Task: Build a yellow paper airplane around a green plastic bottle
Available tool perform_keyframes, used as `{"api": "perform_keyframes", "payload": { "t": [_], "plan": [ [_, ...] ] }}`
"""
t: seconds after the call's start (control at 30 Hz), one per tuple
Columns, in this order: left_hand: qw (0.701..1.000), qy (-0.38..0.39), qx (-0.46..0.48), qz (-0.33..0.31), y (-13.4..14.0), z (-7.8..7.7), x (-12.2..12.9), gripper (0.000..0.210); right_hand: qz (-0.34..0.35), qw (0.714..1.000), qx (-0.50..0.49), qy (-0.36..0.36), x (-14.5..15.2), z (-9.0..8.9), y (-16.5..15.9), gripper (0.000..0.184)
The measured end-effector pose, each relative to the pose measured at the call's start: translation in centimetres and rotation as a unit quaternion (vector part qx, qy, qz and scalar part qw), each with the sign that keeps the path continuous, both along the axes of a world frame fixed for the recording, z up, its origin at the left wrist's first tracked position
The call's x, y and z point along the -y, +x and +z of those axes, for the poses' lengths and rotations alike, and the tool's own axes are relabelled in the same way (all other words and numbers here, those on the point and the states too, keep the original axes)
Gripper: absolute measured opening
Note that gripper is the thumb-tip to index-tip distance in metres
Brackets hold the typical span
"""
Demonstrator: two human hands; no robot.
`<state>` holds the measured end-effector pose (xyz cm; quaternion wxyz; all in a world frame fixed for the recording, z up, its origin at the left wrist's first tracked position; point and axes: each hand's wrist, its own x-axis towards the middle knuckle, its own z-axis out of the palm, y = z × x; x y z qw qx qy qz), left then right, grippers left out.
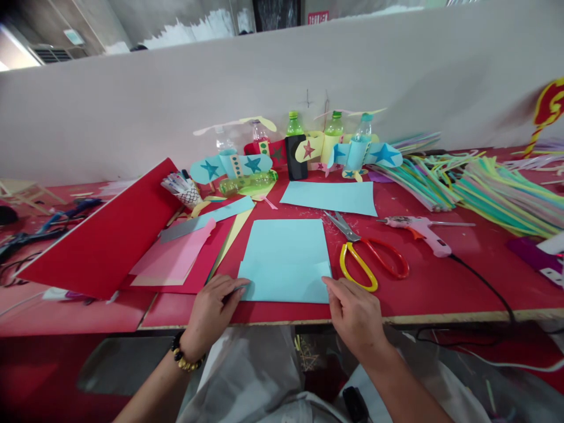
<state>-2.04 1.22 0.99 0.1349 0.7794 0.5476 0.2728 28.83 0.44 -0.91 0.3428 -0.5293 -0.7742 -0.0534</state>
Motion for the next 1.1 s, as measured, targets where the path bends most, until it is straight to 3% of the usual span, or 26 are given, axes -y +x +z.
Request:
{"api": "perform_keyframes", "payload": {
  "t": [1.1],
  "plan": [
    [0.998,0.028,-0.047,0.008,0.36,0.09,-0.30,0.025,-0.028,0.999,0.031,-0.016,-0.07,0.15,-0.34,0.026]
  ]
}}
